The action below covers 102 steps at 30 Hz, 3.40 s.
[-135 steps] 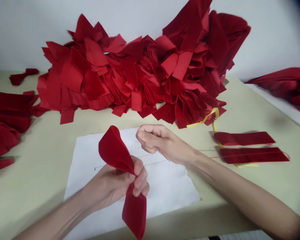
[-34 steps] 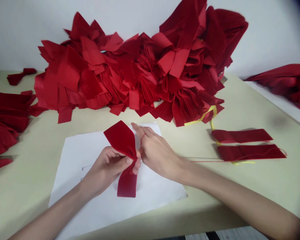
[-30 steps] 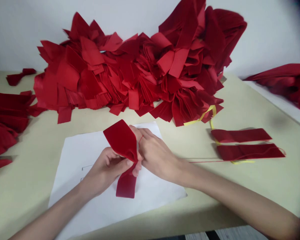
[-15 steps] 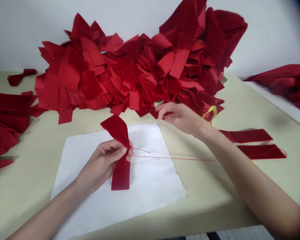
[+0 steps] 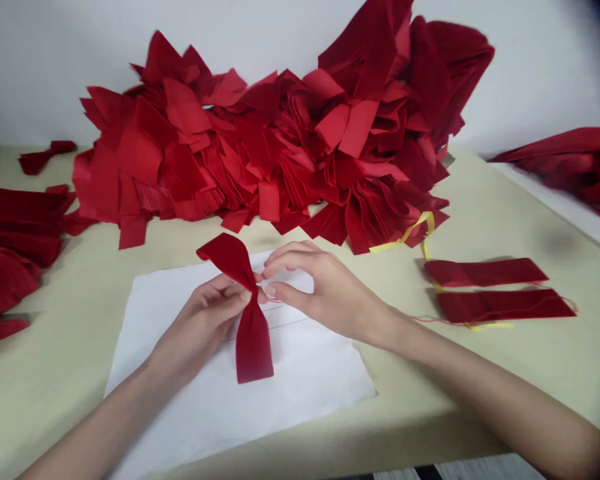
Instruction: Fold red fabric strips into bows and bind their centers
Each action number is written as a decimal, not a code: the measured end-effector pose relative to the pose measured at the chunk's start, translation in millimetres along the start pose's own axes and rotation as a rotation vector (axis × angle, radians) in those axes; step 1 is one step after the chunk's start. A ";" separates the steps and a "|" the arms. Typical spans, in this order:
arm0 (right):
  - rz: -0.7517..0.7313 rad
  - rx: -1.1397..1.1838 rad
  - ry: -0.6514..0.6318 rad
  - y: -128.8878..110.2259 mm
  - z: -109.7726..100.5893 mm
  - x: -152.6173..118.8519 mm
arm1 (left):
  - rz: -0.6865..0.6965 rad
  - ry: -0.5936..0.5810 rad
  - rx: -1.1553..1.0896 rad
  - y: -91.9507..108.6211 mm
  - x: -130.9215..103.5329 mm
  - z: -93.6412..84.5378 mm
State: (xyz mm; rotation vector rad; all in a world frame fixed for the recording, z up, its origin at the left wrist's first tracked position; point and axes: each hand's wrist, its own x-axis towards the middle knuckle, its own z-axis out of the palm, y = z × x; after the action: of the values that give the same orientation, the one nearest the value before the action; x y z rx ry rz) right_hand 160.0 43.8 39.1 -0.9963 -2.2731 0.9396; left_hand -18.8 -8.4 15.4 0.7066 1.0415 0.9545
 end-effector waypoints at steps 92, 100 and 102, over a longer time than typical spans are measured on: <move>0.525 0.422 -0.282 34.2 -35.4 -23.4 | -0.003 0.071 0.607 15.5 4.6 -22.2; 0.489 0.323 -0.196 54.6 -57.1 -21.1 | 0.017 0.101 0.632 20.0 7.5 -35.5; 0.492 0.337 -0.200 57.9 -60.5 -20.7 | 0.021 0.114 0.656 20.7 7.9 -38.9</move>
State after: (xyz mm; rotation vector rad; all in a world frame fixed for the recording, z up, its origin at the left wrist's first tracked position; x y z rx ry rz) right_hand 237.6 80.6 32.0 -1.3806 -1.9494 1.6274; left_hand -59.9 9.4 15.9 1.2107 1.4710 0.6678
